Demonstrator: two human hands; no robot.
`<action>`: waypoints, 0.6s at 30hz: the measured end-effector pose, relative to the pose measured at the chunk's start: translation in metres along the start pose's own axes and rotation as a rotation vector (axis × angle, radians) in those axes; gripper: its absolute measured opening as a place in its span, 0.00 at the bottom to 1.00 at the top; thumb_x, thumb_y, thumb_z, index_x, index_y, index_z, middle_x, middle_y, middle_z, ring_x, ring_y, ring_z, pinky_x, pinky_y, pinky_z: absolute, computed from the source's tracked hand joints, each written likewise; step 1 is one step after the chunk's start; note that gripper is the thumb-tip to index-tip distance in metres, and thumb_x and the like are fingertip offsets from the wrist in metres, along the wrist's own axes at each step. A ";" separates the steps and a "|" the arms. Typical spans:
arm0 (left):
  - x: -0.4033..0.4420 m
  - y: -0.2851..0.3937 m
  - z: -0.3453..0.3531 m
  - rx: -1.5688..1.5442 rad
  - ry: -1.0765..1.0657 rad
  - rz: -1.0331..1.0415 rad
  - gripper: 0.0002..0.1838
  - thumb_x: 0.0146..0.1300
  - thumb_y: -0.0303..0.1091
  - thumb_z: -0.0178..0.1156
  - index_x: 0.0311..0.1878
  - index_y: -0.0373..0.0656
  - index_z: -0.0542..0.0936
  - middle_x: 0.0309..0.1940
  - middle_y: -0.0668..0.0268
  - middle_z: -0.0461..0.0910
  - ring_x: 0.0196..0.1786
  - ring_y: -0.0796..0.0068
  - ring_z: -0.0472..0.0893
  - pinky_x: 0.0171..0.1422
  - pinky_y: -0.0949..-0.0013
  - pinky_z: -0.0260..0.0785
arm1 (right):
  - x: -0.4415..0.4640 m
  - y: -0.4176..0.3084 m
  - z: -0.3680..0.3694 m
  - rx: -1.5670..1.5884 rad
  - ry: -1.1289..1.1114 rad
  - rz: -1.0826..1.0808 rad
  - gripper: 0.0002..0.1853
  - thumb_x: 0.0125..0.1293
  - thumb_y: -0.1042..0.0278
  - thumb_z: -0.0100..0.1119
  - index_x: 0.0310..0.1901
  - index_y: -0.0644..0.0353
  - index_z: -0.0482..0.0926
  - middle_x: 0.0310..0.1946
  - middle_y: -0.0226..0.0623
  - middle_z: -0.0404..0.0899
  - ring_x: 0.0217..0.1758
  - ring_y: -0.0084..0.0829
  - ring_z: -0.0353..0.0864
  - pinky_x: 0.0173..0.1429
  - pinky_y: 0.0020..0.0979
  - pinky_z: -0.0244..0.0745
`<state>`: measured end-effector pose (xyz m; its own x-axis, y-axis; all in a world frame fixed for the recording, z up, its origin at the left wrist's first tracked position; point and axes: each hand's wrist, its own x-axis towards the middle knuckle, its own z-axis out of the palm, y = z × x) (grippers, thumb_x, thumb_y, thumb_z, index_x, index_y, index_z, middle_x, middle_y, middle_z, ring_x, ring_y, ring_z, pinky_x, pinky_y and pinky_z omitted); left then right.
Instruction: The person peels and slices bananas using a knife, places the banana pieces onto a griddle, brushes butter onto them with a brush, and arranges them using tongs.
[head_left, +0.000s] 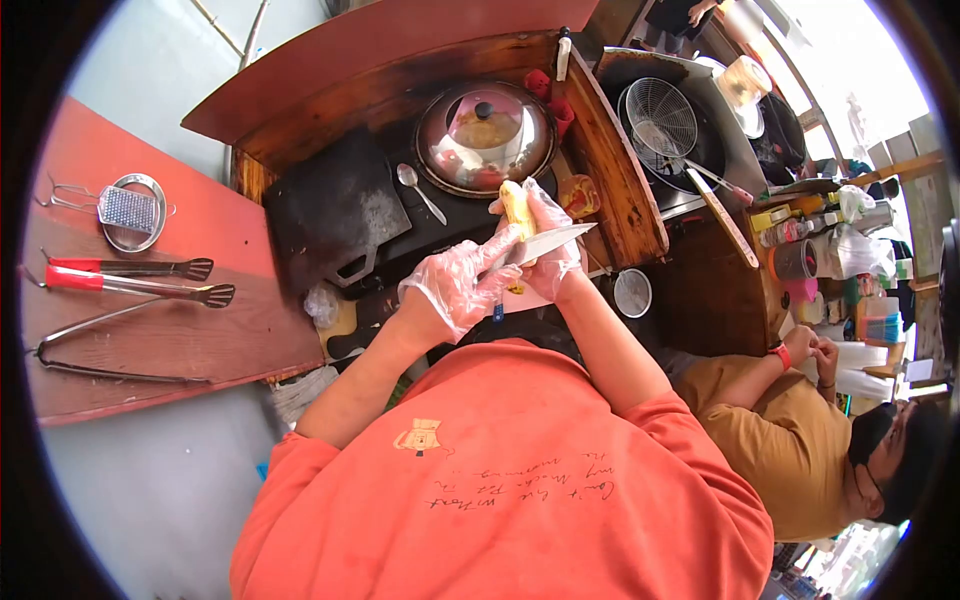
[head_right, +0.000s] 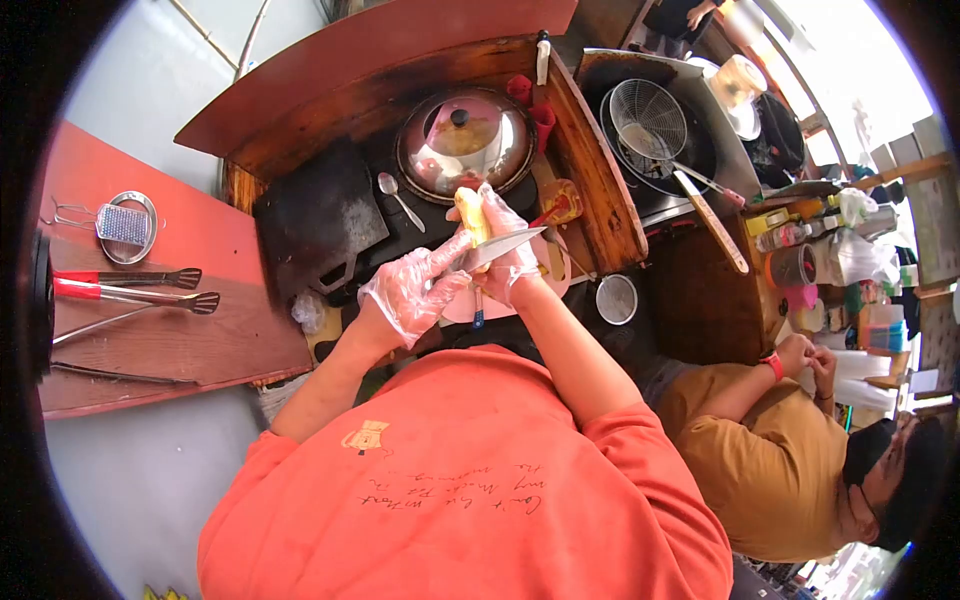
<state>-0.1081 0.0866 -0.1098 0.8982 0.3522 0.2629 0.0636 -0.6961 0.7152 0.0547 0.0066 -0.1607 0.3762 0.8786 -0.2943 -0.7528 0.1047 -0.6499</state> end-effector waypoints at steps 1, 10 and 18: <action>0.001 0.002 0.001 0.002 -0.001 0.001 0.25 0.69 0.39 0.64 0.69 0.49 0.78 0.31 0.53 0.79 0.32 0.54 0.81 0.36 0.58 0.73 | -0.004 -0.001 0.008 0.039 0.063 -0.010 0.20 0.78 0.46 0.50 0.51 0.55 0.78 0.33 0.33 0.81 0.24 0.24 0.78 0.18 0.25 0.68; 0.009 0.003 0.000 0.333 0.009 -0.034 0.28 0.70 0.41 0.61 0.72 0.49 0.74 0.32 0.57 0.79 0.32 0.54 0.82 0.34 0.56 0.74 | 0.001 0.002 -0.006 0.116 -0.015 0.133 0.21 0.76 0.42 0.51 0.52 0.52 0.79 0.40 0.30 0.85 0.38 0.25 0.86 0.35 0.28 0.84; 0.019 0.003 0.010 0.434 0.043 -0.035 0.26 0.72 0.43 0.59 0.71 0.49 0.75 0.35 0.58 0.82 0.32 0.55 0.84 0.34 0.57 0.77 | -0.002 -0.003 -0.012 0.075 0.123 0.270 0.19 0.76 0.38 0.50 0.48 0.45 0.77 0.30 0.25 0.78 0.21 0.22 0.77 0.15 0.21 0.64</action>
<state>-0.0868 0.0846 -0.1094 0.8741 0.3996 0.2761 0.2789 -0.8783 0.3884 0.0624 -0.0014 -0.1664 0.2163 0.8170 -0.5346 -0.8705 -0.0866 -0.4845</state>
